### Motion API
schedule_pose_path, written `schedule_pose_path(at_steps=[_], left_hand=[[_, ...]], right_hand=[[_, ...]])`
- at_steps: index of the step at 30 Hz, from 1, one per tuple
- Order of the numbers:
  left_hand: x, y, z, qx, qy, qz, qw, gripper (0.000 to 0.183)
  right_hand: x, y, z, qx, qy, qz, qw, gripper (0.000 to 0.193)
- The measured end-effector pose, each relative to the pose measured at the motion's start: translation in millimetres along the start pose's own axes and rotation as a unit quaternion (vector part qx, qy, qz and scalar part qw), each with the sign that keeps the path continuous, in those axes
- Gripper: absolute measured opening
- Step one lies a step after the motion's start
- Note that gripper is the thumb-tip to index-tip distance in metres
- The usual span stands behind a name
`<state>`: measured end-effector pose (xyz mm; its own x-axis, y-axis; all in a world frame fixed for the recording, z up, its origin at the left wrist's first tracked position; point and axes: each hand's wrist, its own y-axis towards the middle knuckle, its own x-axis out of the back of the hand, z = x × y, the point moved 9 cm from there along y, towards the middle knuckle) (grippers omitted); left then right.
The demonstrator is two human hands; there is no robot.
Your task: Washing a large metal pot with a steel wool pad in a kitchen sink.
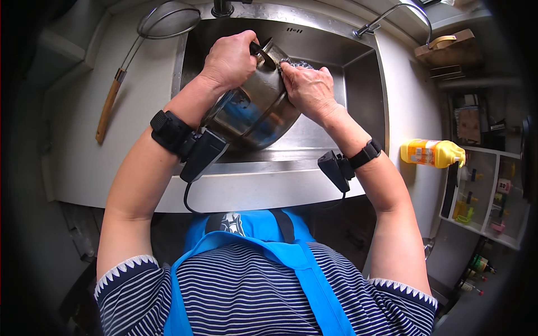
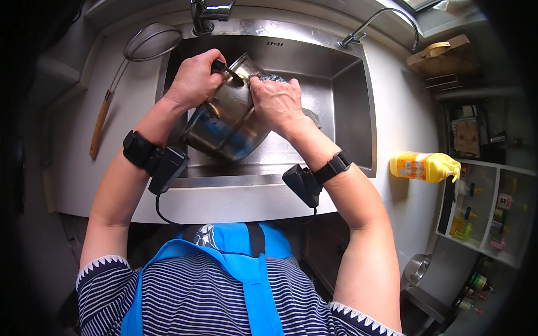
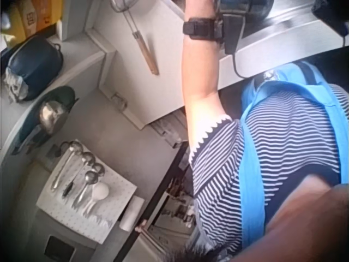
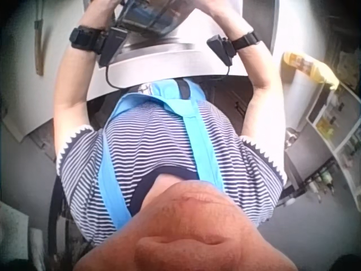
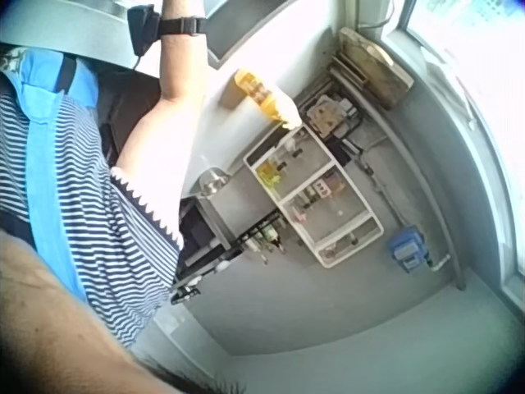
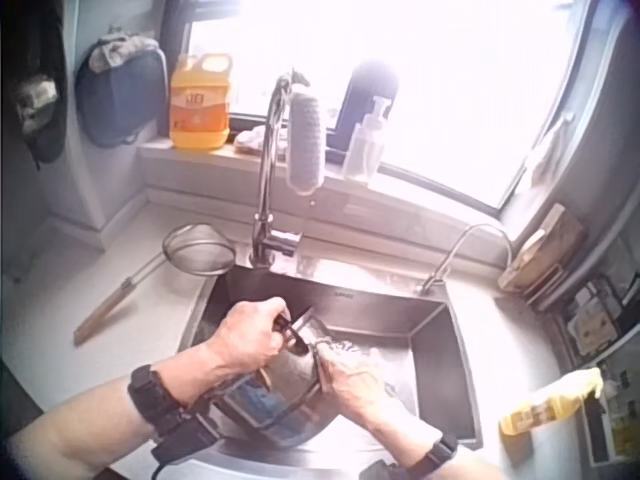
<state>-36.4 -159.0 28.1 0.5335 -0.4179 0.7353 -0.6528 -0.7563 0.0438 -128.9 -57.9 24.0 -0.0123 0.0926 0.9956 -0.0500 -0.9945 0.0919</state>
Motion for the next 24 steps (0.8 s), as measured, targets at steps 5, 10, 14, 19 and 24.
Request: schedule_pose_path(at_steps=[5, 10, 14, 19, 24], left_hand=[[0, -1, 6, -0.007, -0.007, -0.016, 1.000, 0.021], [1, -1, 3, -0.016, -0.003, -0.026, 1.000, 0.021], [3, -2, 6, -0.012, -0.015, -0.032, 0.999, 0.022], [2, -2, 0, -0.008, -0.008, -0.019, 1.000, 0.022], [1, 0, 2, -0.011, -0.005, -0.023, 1.000, 0.021]], right_hand=[[-2, -15, 17, 0.026, -0.007, 0.031, 0.999, 0.008], [-1, 4, 7, 0.013, -0.032, 0.048, 0.998, 0.009], [6, -11, 9, 0.002, 0.022, 0.007, 1.000, 0.012], [9, -11, -34, -0.104, 0.265, -0.059, 0.957, 0.012], [3, -6, -49, -0.153, 0.342, -0.041, 0.926, 0.026]])
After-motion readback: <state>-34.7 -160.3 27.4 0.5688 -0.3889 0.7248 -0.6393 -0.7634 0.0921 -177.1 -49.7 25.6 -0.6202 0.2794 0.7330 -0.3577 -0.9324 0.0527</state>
